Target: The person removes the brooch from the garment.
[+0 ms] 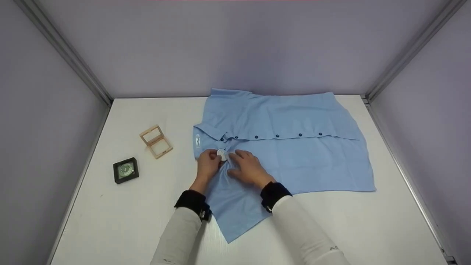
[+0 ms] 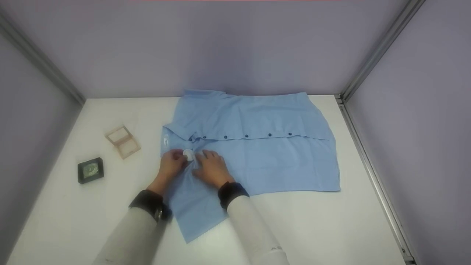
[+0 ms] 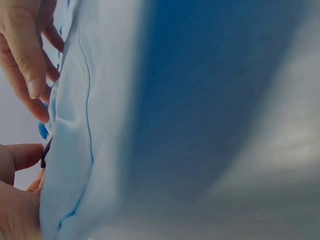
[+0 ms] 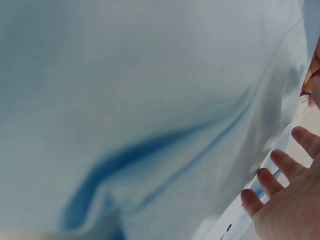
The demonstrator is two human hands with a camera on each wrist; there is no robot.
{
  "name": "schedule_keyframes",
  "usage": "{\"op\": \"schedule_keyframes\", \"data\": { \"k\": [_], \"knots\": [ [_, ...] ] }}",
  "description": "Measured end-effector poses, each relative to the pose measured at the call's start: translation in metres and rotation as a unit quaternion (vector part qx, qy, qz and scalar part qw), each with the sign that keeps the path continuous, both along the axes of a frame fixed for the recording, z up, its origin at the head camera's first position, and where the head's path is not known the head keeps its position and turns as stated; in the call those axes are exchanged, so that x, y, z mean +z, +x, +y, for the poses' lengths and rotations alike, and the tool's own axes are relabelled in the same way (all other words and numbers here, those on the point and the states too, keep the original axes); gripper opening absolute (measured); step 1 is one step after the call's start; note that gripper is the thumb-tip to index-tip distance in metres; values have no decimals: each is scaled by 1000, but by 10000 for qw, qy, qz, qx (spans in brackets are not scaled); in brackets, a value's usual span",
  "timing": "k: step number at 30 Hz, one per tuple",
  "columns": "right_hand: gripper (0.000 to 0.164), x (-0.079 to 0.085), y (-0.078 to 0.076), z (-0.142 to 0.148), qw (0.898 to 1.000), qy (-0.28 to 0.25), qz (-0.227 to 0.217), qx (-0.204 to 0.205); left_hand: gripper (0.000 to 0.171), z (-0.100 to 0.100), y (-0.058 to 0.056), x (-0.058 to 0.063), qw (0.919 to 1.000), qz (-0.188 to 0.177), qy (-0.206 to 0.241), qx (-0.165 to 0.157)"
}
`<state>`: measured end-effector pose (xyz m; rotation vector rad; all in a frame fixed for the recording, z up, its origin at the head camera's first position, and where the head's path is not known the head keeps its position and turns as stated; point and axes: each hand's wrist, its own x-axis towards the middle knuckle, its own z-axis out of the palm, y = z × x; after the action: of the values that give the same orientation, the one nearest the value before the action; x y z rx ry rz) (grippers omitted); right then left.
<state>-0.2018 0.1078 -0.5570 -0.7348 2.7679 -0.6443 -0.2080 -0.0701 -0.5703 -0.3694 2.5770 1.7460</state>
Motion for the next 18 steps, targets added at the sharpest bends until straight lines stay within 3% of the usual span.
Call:
{"op": "schedule_keyframes", "data": {
  "k": [9, 18],
  "knots": [
    [64, -1, 3, 1, 9990, 439, 16, 112, 21, 2, -1, 4, 9981, 323, -506, -160],
    [63, -1, 5, 2, 9970, 722, 183, 206, 18, 1, -2, 11, 9910, 633, -1093, -439]
  ]
}}
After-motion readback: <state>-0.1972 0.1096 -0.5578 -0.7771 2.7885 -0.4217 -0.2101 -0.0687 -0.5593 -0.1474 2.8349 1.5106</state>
